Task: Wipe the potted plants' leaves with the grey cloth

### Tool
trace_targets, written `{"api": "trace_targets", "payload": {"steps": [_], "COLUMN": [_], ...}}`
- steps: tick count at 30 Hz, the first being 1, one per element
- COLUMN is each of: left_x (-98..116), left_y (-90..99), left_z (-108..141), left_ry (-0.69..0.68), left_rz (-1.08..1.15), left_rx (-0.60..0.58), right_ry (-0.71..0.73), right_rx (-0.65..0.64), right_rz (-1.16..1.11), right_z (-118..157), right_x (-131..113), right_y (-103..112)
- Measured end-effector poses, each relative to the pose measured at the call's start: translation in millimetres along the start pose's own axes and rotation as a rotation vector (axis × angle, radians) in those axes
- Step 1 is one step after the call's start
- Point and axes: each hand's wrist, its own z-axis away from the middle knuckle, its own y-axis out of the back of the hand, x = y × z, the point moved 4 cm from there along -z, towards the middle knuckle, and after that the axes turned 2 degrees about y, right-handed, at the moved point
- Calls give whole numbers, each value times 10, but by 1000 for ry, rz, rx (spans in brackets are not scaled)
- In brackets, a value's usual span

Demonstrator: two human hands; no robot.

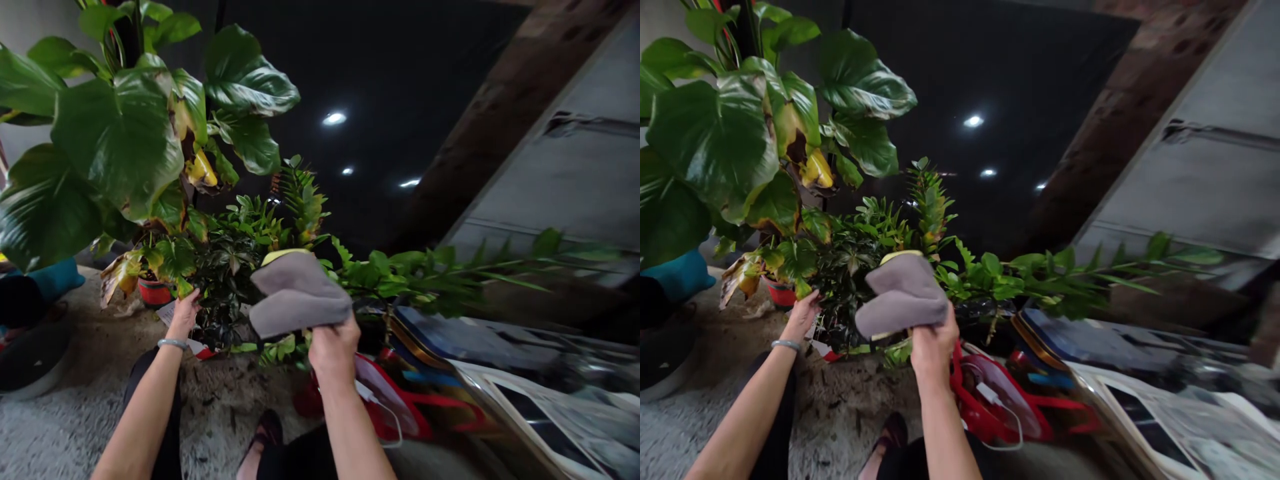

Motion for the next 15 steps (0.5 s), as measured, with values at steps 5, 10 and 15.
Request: {"api": "trace_targets", "payload": {"steps": [5, 10, 15], "left_x": [-106, -207, -223], "left_y": [55, 128, 136], "left_z": [64, 28, 35], "left_ry": [51, 133, 155], "left_rz": [-159, -303, -391], "left_rx": [66, 72, -12], "right_ry": [-78, -356, 9], "right_rx": [-185, -321, -146], "right_rz": [151, 145, 38], "right_z": [87, 582, 247], "right_x": [315, 551, 20], "right_y": [-272, -207, -414]}}
